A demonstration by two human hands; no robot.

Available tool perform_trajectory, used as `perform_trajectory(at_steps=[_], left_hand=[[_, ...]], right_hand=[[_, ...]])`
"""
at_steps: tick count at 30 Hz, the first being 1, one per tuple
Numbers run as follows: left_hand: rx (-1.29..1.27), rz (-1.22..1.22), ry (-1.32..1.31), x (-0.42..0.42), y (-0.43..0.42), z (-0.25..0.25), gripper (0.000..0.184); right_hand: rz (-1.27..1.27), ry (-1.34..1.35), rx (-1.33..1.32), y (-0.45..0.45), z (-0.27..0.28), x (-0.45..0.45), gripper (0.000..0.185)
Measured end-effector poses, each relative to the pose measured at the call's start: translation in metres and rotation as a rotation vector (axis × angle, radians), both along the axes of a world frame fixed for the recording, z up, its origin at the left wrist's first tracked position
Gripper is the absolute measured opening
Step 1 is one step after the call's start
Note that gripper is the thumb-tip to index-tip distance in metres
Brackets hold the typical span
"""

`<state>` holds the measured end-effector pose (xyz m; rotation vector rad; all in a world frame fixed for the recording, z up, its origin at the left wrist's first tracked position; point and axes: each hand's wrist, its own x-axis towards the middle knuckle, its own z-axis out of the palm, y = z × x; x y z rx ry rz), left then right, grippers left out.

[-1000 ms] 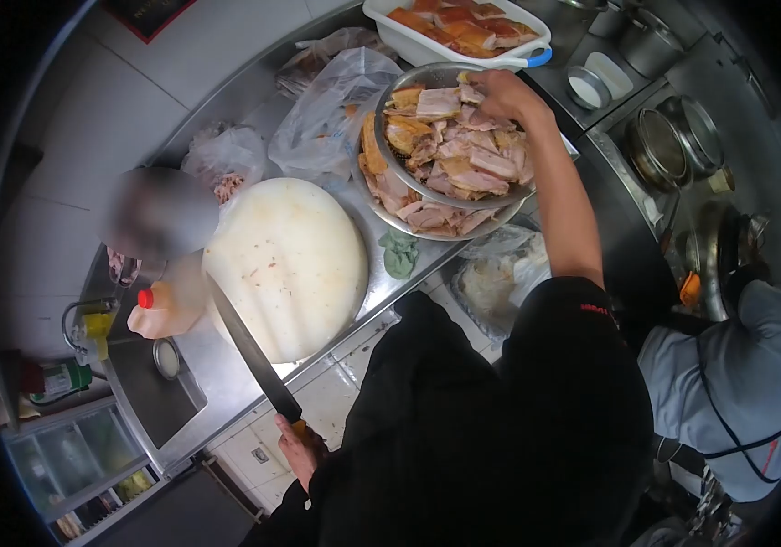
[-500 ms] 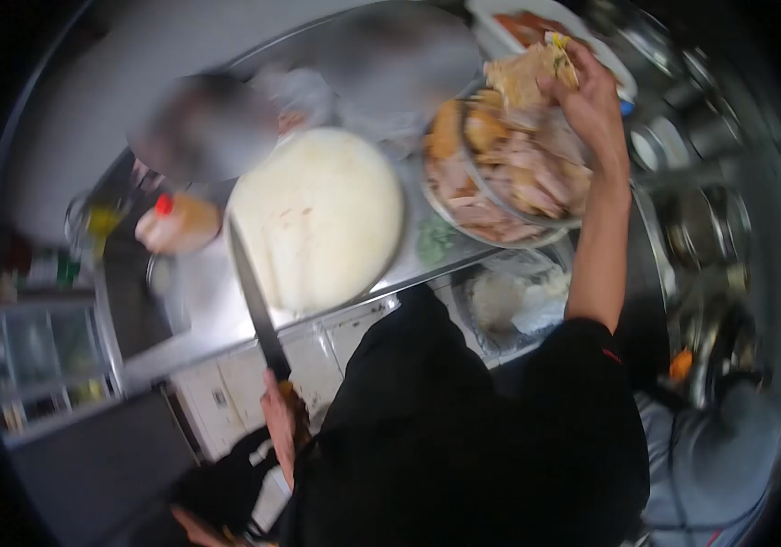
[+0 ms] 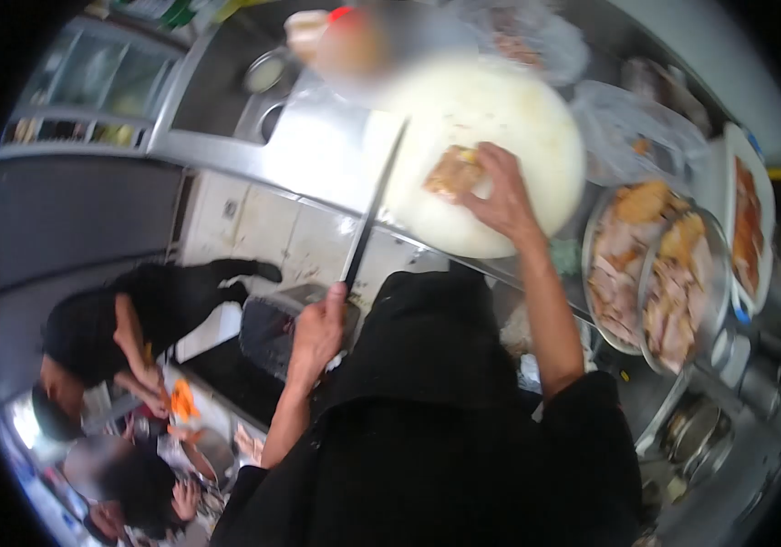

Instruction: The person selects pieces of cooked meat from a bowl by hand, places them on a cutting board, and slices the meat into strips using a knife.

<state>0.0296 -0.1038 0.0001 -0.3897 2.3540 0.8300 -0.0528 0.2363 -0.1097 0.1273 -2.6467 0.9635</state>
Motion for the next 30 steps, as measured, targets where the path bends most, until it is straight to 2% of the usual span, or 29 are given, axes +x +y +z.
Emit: perform_trajectory(at_steps=[2,4,5,12,16,19,22,25,30], left_hand=[[-0.015,-0.039,-0.025,0.001,0.007,0.012,0.074],[-0.046,-0.037,0.039,0.004,0.015,0.013,0.071],[-0.084,-0.076,-0.014,0.000,0.020,0.019,0.068],[-0.053,-0.069,0.049,0.002,0.034,0.027,0.065],[-0.087,-0.105,0.092,0.006,0.041,0.026,0.063],[-0.122,-0.100,0.075,0.006,0.053,0.044,0.061],[-0.170,-0.119,0.072,0.009,0.052,0.038,0.059],[-0.214,-0.129,0.050,0.014,0.056,0.047,0.059],[-0.264,-0.127,0.022,0.023,0.060,0.055,0.057]], right_hand=[[0.039,-0.052,-0.035,-0.005,-0.018,-0.007,0.060],[-0.017,-0.177,-0.077,-0.025,0.014,-0.007,0.053],[-0.041,-0.069,-0.056,-0.030,0.006,-0.004,0.050],[-0.036,-0.018,-0.108,-0.026,0.004,-0.009,0.045],[-0.061,-0.172,-0.249,-0.034,0.016,-0.005,0.039],[-0.087,-0.150,-0.280,-0.042,0.011,-0.006,0.036],[-0.101,-0.009,-0.133,-0.052,0.009,-0.008,0.034],[-0.064,-0.008,-0.249,-0.054,0.007,-0.009,0.033],[-0.067,-0.020,-0.289,-0.057,0.004,-0.013,0.032]])
